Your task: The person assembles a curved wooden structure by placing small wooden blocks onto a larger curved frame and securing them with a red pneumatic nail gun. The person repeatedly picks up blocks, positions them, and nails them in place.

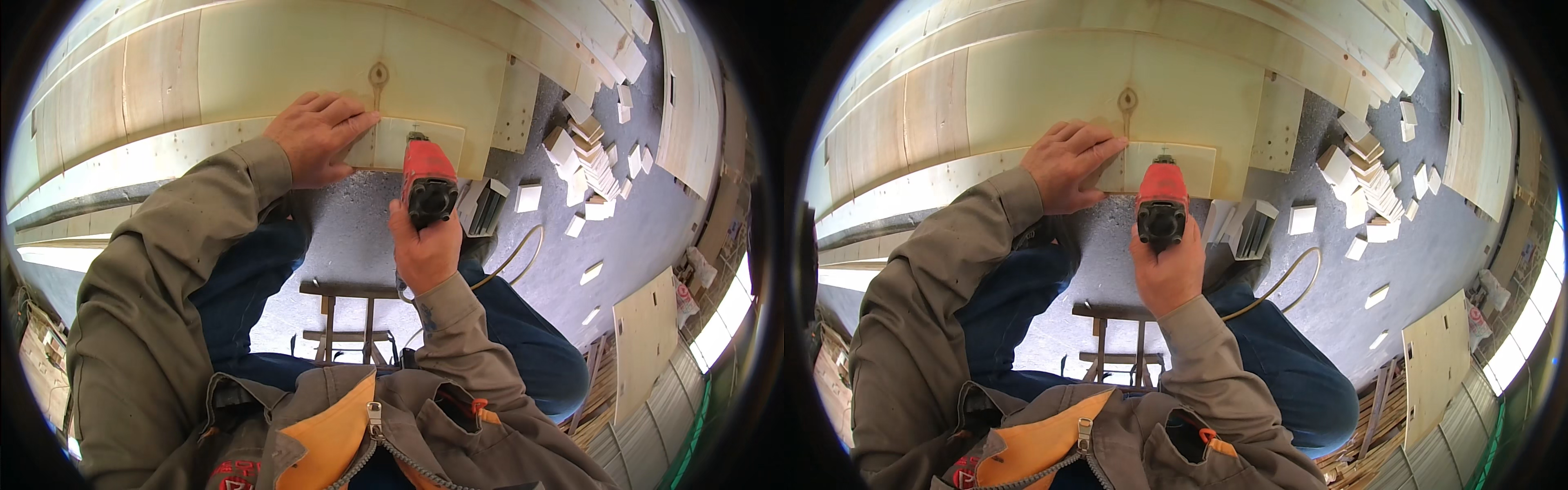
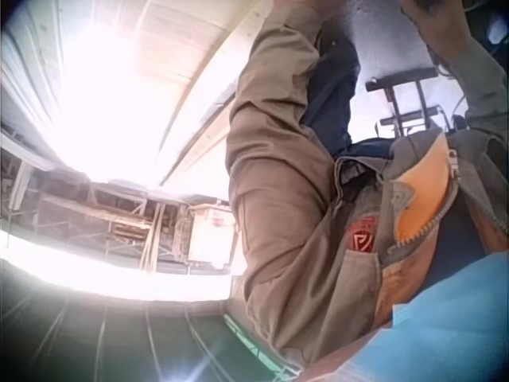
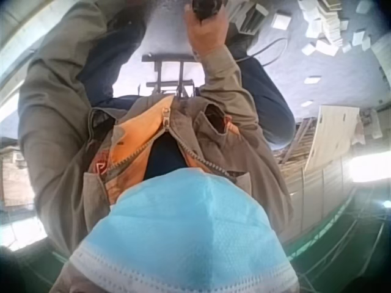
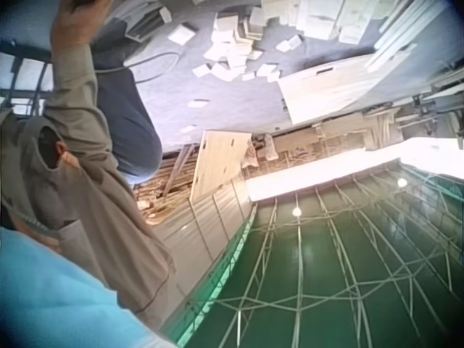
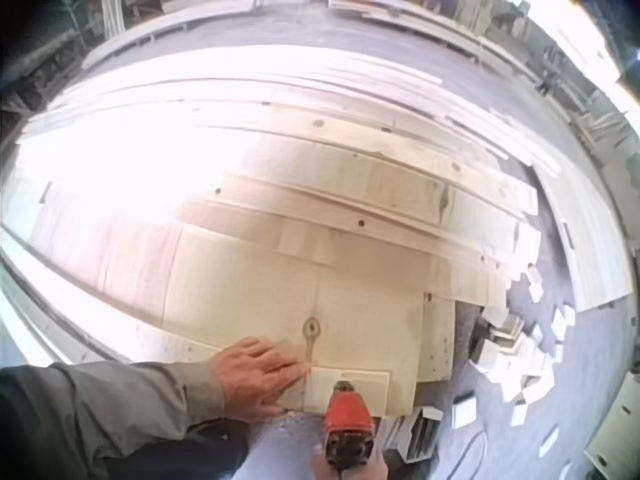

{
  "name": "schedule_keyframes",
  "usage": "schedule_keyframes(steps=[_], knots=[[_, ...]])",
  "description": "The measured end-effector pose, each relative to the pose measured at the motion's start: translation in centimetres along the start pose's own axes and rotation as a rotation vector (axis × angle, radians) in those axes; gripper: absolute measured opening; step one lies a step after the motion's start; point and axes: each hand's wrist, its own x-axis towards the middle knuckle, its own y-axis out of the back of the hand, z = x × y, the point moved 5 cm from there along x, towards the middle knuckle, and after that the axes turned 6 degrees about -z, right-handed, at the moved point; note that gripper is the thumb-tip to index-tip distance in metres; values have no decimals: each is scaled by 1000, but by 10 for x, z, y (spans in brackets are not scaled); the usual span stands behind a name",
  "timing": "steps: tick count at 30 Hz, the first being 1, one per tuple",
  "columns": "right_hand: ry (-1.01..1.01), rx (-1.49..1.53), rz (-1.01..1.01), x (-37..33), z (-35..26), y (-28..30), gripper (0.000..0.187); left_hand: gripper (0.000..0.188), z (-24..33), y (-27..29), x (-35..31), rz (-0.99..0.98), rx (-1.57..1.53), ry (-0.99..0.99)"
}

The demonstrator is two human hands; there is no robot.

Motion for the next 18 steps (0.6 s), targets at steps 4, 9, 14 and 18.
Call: schedule_keyframes(steps=[4,9,14,18], knots=[[-88,-5,-49,1,5,4,35,89,-1,1,1,6,-6,-6],[-31,-12,-64,4,1,5,34,88,-1,-1,0,15,-6,-2],[-124,211,-76,-4,5,11,33,87,1,1,0,16,-8,1],[-145,373,-74,-27,-5,28,33,87,3,1,-1,28,6,-12]])
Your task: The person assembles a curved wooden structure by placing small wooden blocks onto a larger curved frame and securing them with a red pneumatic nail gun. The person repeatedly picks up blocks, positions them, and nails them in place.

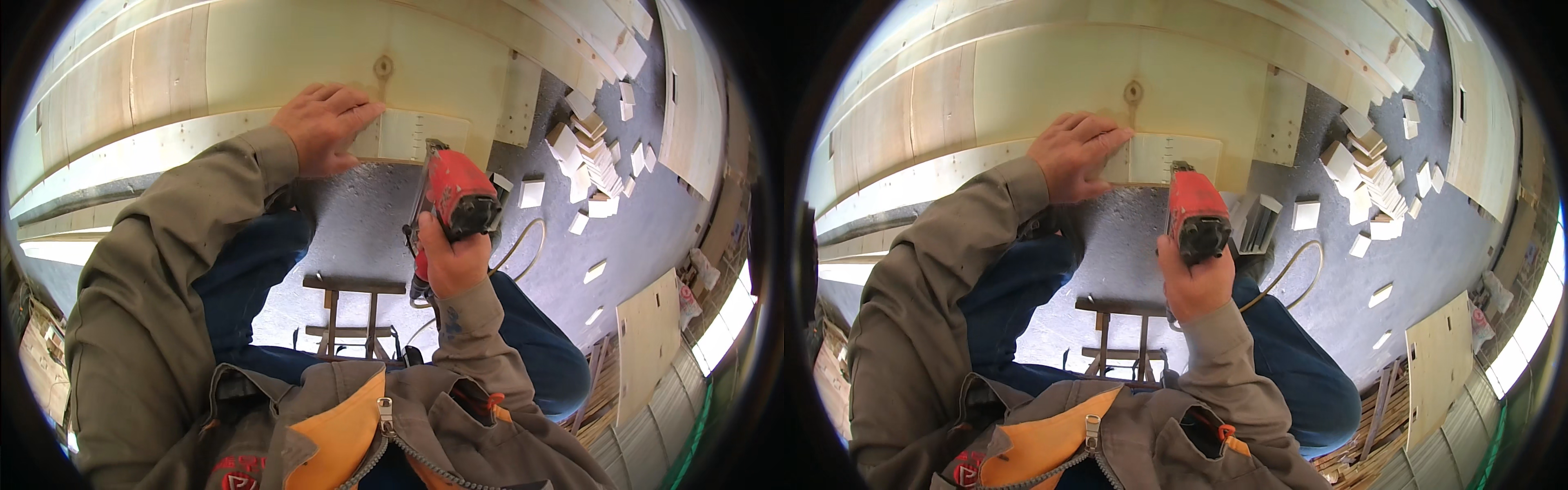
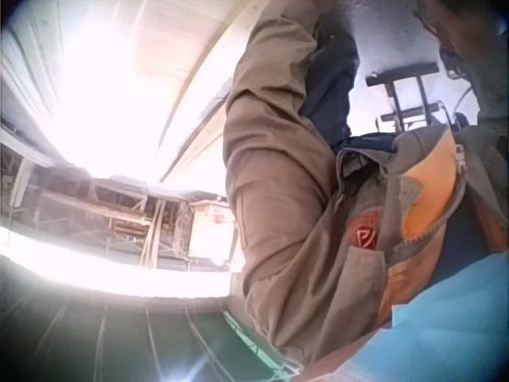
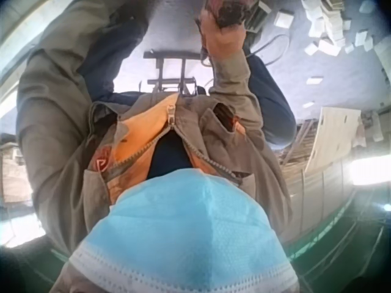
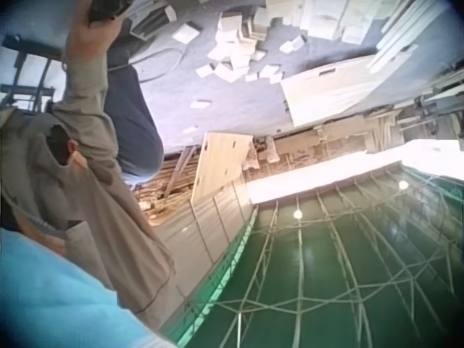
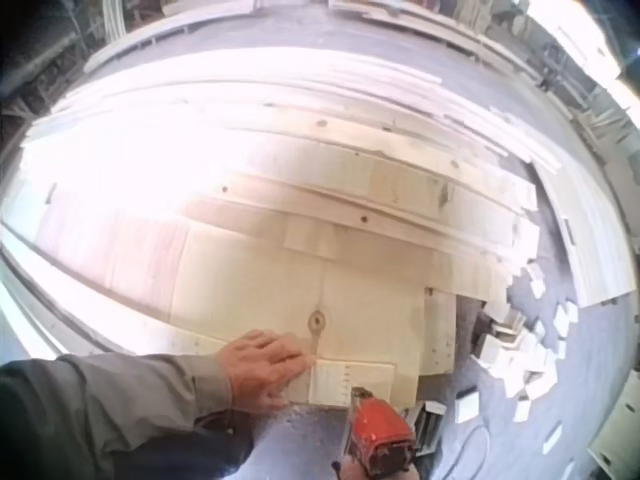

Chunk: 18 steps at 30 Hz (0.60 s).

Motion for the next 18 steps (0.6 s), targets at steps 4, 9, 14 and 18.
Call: schedule_keyframes(steps=[4,9,14,18], knots=[[39,-37,19,-23,-11,18,33,89,1,1,-2,-1,22,0],[161,-76,142,-52,-23,58,32,103,16,5,-1,-123,159,49],[163,-69,198,-87,-52,84,31,116,26,16,0,-330,226,199],[196,-81,212,-102,-57,92,30,115,26,17,10,-397,245,214]])
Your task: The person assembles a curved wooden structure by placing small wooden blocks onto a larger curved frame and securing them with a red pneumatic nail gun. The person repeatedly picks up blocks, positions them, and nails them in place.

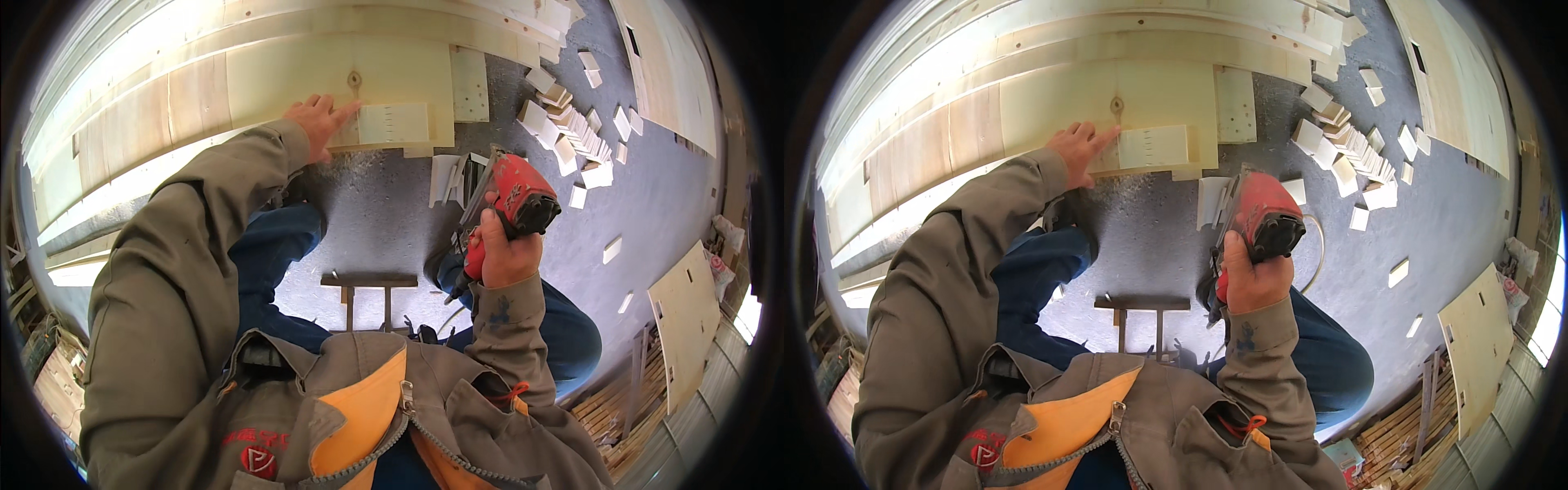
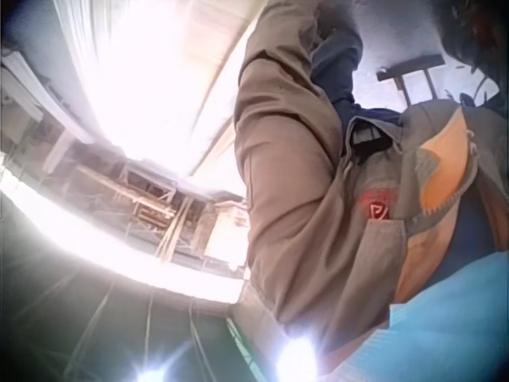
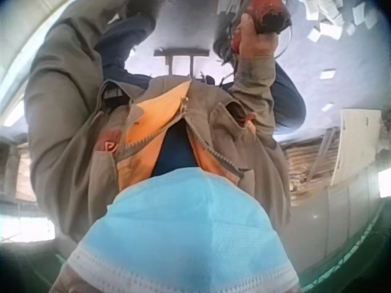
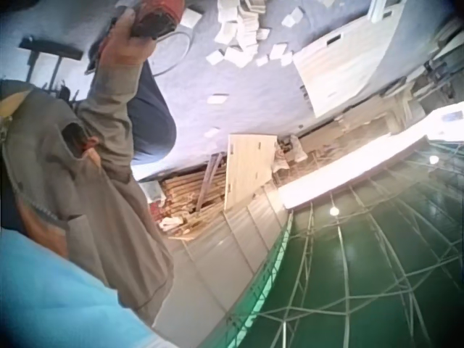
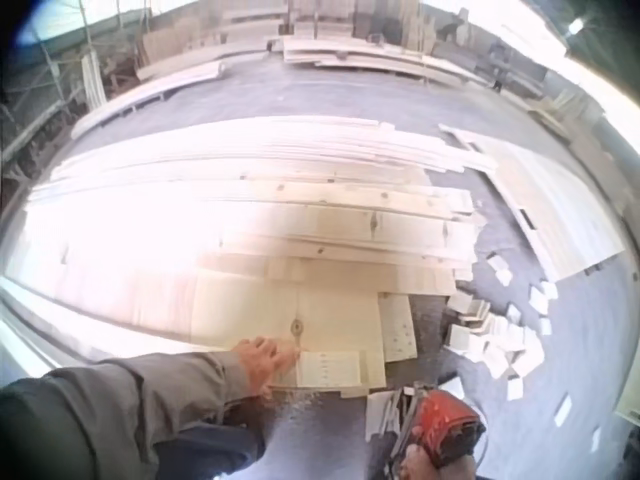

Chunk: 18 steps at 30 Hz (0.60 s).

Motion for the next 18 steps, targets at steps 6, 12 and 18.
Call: schedule_keyframes(steps=[6,12,18], knots=[[-66,23,-20,0,11,9,30,91,-7,20,-12,47,-48,-43],[-63,119,-44,5,25,5,31,74,-8,30,-14,-30,-177,-8],[-98,133,-39,8,36,9,33,51,-23,14,13,-313,-323,75]])
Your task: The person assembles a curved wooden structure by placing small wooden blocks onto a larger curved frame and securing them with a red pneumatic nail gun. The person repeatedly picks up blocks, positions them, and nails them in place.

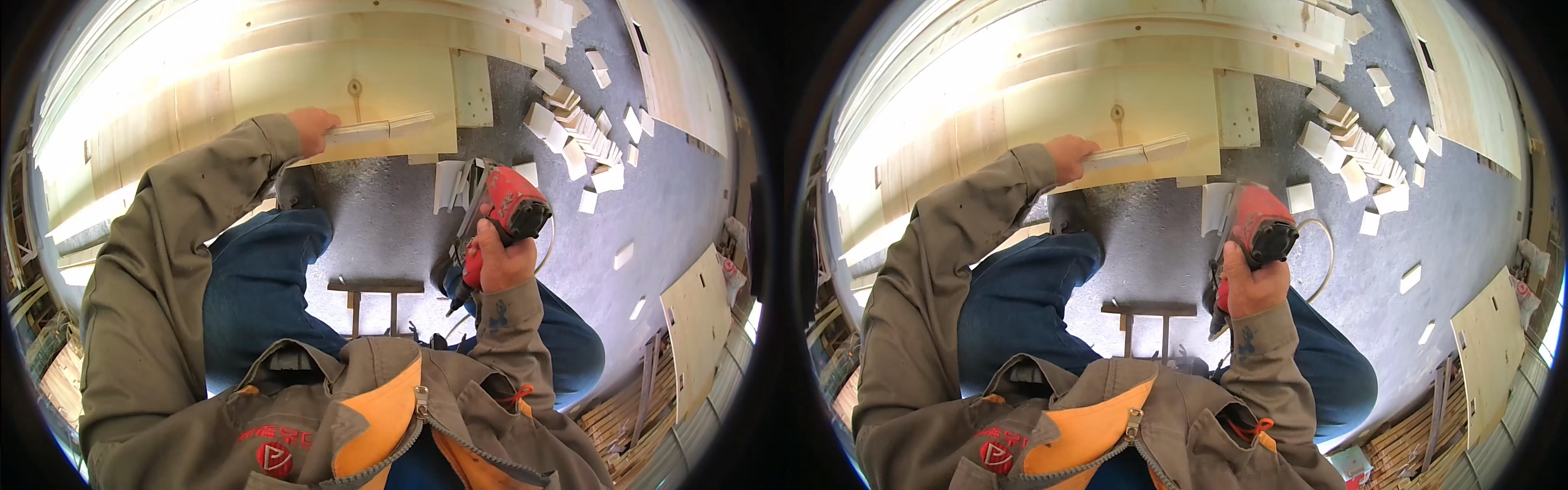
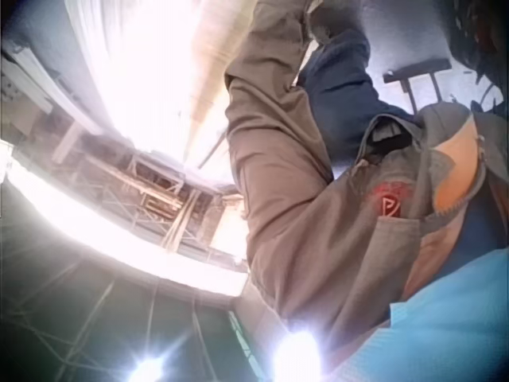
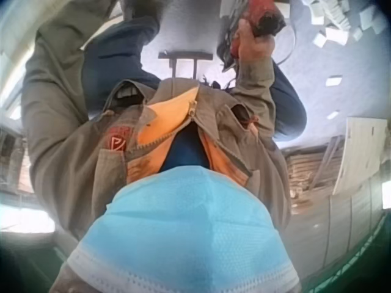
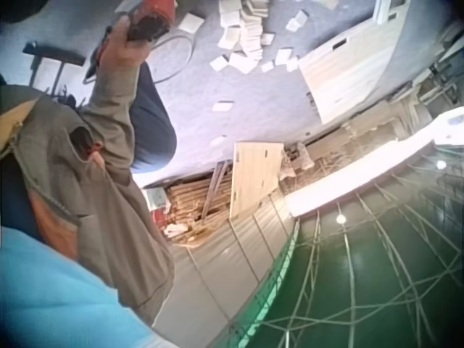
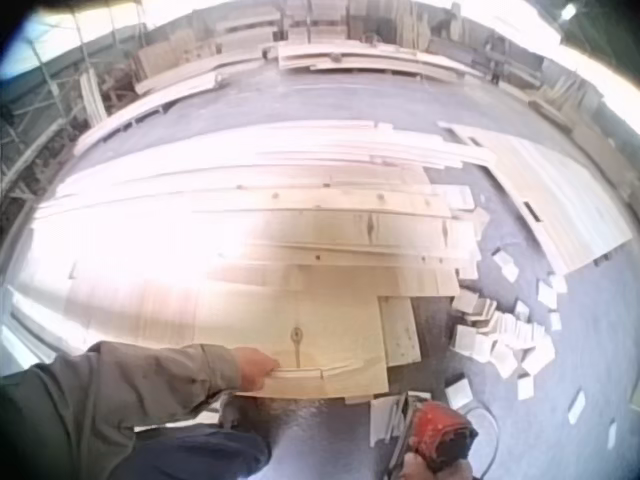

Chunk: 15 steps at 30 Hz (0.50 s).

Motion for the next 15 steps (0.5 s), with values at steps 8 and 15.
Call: schedule_keyframes(steps=[8,15], knots=[[-65,114,35,15,6,-2,27,44,-26,12,25,-46,-123,-40],[-74,44,-4,27,13,-10,33,61,-36,3,5,416,46,-203]])
